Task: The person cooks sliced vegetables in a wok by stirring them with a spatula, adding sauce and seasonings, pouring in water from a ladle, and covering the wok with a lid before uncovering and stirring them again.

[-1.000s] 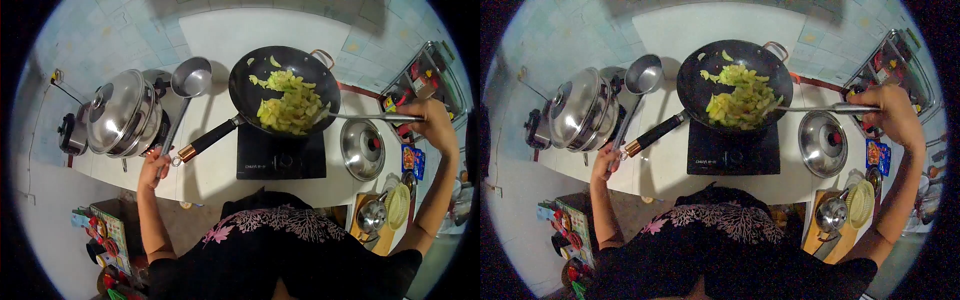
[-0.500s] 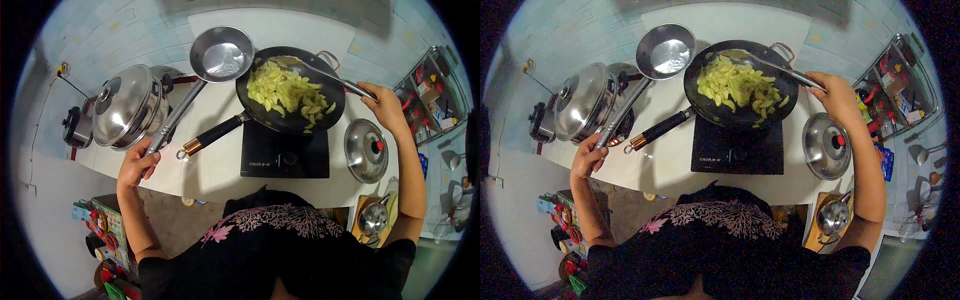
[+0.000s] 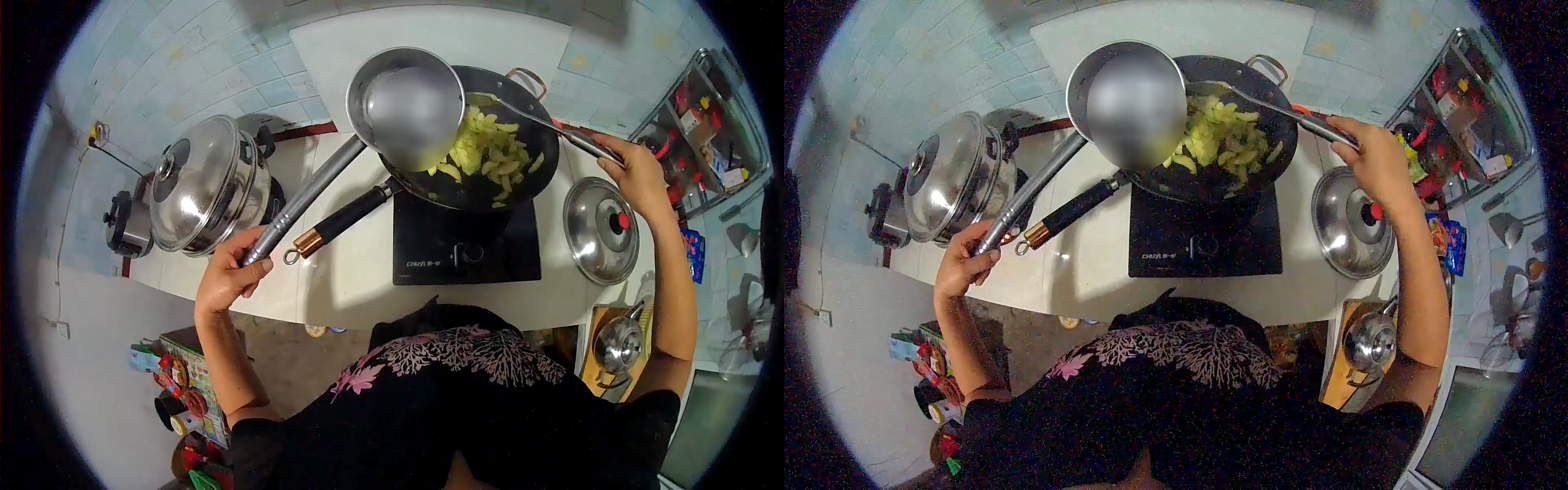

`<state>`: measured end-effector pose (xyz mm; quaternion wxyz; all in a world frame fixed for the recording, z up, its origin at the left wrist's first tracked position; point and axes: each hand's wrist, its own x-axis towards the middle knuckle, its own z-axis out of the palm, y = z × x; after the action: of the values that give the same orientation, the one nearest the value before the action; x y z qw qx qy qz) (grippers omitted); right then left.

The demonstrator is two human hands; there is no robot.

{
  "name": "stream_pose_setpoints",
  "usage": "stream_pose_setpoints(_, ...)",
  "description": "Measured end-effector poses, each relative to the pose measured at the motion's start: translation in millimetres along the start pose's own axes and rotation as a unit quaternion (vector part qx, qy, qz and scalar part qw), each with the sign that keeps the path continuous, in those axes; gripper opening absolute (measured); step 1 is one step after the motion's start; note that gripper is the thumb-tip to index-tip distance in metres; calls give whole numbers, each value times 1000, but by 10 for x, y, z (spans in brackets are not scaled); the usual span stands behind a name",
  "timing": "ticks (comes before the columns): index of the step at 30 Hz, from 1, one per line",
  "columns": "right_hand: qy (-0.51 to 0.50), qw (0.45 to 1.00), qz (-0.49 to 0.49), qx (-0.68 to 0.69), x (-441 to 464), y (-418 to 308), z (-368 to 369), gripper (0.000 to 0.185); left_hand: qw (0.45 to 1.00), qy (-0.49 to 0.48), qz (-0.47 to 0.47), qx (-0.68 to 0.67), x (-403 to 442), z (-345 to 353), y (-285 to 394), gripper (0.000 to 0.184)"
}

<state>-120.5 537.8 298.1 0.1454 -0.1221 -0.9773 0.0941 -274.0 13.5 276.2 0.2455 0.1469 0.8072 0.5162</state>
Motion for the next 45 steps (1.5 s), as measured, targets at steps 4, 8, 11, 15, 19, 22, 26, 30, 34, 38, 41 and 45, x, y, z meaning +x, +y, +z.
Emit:
stream_pose_setpoints(4, -22, 999, 28, -3, 2, -11, -35, 36, 1000, -7, 11, 2, -2, 13, -4, 47)
stream_pose_setpoints(8, -10, 1000, 10, 7, -4, 1, -20, 35, 1000, -3, 13, 9, -16, 27, 12, 48)
stream_pose_setpoints(11, 14, 1000, -12, 17, -20, 13, 11, 34, 1000, 1, 18, 14, -35, 36, 14, 48)
stream_pose_setpoints(15, 14, 1000, -4, 16, -25, 0, 12, 33, 1000, 1, 19, 25, -56, 43, 36, 49)
stream_pose_setpoints(19, 18, 1000, 5, 16, -43, 14, 21, 33, 999, -1, 27, 28, -60, 42, 30, 49)
stream_pose_setpoints(22, -15, 999, 33, 2, -43, -6, -8, 35, 999, 6, 25, 36, -65, 55, 40, 49)
stream_pose_setpoints(26, 24, 1000, -6, 9, -72, 45, 42, 34, 999, 14, 23, 46, -75, 70, 60, 49)
stream_pose_setpoints(30, 22, 1000, 1, 9, -89, 26, 29, 34, 998, 21, 25, 55, -84, 82, 75, 50)
stream_pose_setpoints(34, 25, 1000, -2, 12, -97, 40, 39, 34, 998, 25, 27, 56, -85, 73, 63, 50)
stream_pose_setpoints(38, 14, 1000, 6, 9, -92, 88, 71, 33, 997, 27, 33, 58, -78, 68, 47, 50)
stream_pose_setpoints(41, 9, 1000, 14, 3, -95, 92, 81, 33, 997, 33, 37, 59, -83, 74, 53, 50)
stream_pose_setpoints(45, 11, 1000, 9, 2, -92, 125, 114, 33, 997, 38, 37, 64, -78, 51, 18, 51)
